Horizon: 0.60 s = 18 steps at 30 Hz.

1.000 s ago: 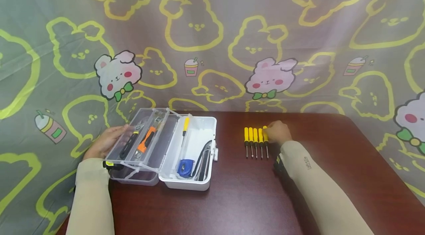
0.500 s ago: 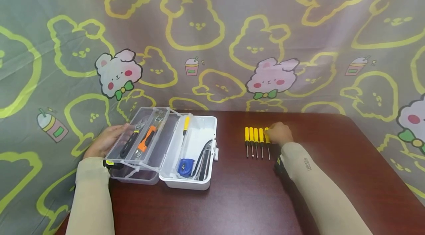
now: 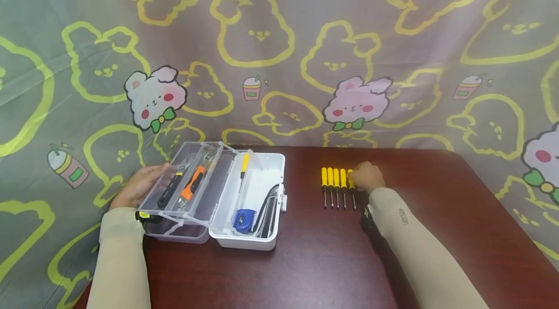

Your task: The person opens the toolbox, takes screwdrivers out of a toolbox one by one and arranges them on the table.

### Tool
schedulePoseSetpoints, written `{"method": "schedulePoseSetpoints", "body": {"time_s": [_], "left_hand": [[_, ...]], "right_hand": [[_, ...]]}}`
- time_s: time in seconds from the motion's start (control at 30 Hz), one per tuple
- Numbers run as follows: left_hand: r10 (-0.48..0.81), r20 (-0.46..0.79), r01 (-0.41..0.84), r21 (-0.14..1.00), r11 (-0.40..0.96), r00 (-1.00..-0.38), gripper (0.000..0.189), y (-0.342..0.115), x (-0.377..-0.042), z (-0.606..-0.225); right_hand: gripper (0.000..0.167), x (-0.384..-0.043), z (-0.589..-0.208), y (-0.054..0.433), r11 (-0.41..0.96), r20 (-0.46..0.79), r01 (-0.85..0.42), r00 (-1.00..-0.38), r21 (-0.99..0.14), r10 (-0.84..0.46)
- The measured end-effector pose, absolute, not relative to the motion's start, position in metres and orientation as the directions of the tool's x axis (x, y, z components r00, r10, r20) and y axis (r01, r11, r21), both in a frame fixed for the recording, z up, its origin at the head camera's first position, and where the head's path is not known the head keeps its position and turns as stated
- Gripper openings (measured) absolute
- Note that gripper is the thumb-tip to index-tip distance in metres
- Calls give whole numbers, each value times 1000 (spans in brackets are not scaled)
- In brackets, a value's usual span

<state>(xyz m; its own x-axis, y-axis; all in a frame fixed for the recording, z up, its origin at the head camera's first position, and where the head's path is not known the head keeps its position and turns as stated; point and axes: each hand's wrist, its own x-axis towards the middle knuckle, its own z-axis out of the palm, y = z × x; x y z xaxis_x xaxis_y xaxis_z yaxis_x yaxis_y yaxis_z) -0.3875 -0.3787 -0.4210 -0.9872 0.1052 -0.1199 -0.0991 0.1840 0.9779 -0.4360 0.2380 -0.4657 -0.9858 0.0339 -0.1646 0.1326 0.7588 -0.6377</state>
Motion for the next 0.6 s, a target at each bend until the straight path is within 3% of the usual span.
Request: {"method": "schedulePoseSetpoints", "body": {"time_s": [0.6], "left_hand": [[91, -152, -133, 974, 185, -984, 56, -363, -371, -397]], "right_hand": [[39, -435, -451, 237, 758, -134, 124, -990, -640, 49]]}}
